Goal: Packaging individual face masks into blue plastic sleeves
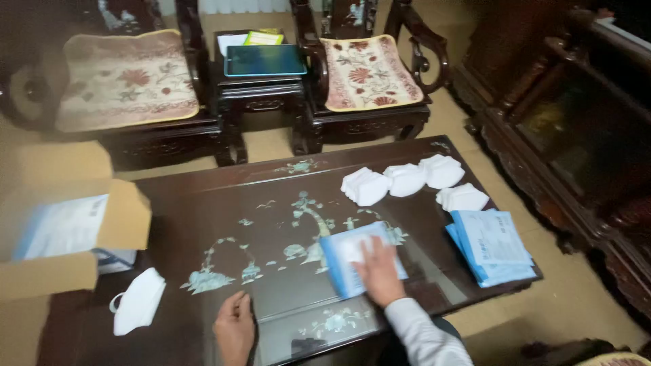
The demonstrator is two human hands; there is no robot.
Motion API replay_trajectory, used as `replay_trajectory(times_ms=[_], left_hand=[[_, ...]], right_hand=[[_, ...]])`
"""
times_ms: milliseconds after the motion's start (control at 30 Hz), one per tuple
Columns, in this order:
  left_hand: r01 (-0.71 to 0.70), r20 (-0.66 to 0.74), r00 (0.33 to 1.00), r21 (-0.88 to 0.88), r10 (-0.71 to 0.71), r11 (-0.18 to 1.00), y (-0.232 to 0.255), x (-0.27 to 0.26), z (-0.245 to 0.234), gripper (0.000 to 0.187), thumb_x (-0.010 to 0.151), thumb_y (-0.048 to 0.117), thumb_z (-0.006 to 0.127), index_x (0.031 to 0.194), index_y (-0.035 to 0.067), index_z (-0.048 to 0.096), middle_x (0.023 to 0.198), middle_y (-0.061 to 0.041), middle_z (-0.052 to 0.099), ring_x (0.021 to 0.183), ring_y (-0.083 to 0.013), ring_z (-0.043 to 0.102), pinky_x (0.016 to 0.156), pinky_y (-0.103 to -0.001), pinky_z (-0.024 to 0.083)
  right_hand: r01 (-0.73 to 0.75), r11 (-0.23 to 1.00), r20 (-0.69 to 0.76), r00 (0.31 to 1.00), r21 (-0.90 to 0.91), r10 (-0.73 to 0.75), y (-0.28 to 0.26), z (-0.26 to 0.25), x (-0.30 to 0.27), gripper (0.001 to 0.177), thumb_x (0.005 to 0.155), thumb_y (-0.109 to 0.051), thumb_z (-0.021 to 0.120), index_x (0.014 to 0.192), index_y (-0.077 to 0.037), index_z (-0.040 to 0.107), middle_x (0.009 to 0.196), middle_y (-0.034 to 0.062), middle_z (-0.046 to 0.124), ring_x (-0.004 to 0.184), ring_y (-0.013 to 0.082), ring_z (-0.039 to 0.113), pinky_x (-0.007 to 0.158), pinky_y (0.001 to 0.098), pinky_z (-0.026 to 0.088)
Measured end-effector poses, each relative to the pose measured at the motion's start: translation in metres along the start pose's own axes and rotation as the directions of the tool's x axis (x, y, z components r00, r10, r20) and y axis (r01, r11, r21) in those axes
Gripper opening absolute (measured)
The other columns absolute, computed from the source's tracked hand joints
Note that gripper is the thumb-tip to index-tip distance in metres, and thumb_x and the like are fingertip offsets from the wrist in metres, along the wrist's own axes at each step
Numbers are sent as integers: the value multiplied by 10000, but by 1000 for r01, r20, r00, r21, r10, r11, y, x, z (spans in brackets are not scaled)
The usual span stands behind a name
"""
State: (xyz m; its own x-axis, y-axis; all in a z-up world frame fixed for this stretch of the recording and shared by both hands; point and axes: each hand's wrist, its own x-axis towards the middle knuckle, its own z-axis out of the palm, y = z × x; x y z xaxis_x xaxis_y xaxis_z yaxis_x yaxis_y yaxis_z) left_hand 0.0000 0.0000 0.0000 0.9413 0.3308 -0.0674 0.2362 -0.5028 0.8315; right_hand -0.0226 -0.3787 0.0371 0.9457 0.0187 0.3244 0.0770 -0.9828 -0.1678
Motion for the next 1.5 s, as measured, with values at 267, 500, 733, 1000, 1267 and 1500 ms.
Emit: replay_trajectory(times_ms=[267,500,733,1000,1267,1500], left_hand=[[-30,63,997,-122,38,992,-4,6,4,224,918,325,665,1094,236,769,991,6,824,902,-195,773,862,-337,556],[-102,-162,984,-183,72,978,-1,54,-110,212,929,220,671,1086,123,774,1063,-73,741,959,-231,695,893,-354,539],[24,-361,920,434,149,901,-75,113,-167,588,816,385,836,1262,48,655,1078,-186,628,1029,-384,581,893,-462,481],[137,-335,942,335,-18,932,-82,121,-164,723,754,380,879,1366,91,627,1132,-189,638,1031,-411,637,924,-483,492],[90,-410,910,329,56,940,-71,108,-160,277,864,409,745,1002,169,728,1100,-86,726,1060,-397,613,905,-545,407],[58,-69,995,-252,-77,966,66,12,-91,122,889,233,750,842,137,693,702,28,586,733,-121,491,693,-293,432]], right_hand=[[-41,997,-263,965,-63,23,91,50,-31,571,995,-299,580,1520,-83,516,1609,316,452,1470,510,446,1195,662,329],[-179,984,-31,983,-21,178,51,7,-19,510,1094,-371,371,1458,-45,516,1589,264,474,1481,434,405,1163,659,326],[-283,957,0,959,-57,284,41,4,-14,538,1108,-386,361,1510,-59,507,1621,241,452,1504,439,382,1190,658,307],[-107,973,-215,975,-203,62,52,15,-20,525,1070,-325,491,1480,-19,611,1566,268,576,1418,444,528,1130,589,434],[-185,979,-137,975,-80,173,66,29,-21,556,1036,-366,478,1487,-54,570,1601,261,496,1485,425,438,1208,616,331],[-179,982,-134,977,-69,168,55,17,-22,529,1054,-352,456,1480,-49,536,1584,247,483,1474,458,423,1191,636,328]])
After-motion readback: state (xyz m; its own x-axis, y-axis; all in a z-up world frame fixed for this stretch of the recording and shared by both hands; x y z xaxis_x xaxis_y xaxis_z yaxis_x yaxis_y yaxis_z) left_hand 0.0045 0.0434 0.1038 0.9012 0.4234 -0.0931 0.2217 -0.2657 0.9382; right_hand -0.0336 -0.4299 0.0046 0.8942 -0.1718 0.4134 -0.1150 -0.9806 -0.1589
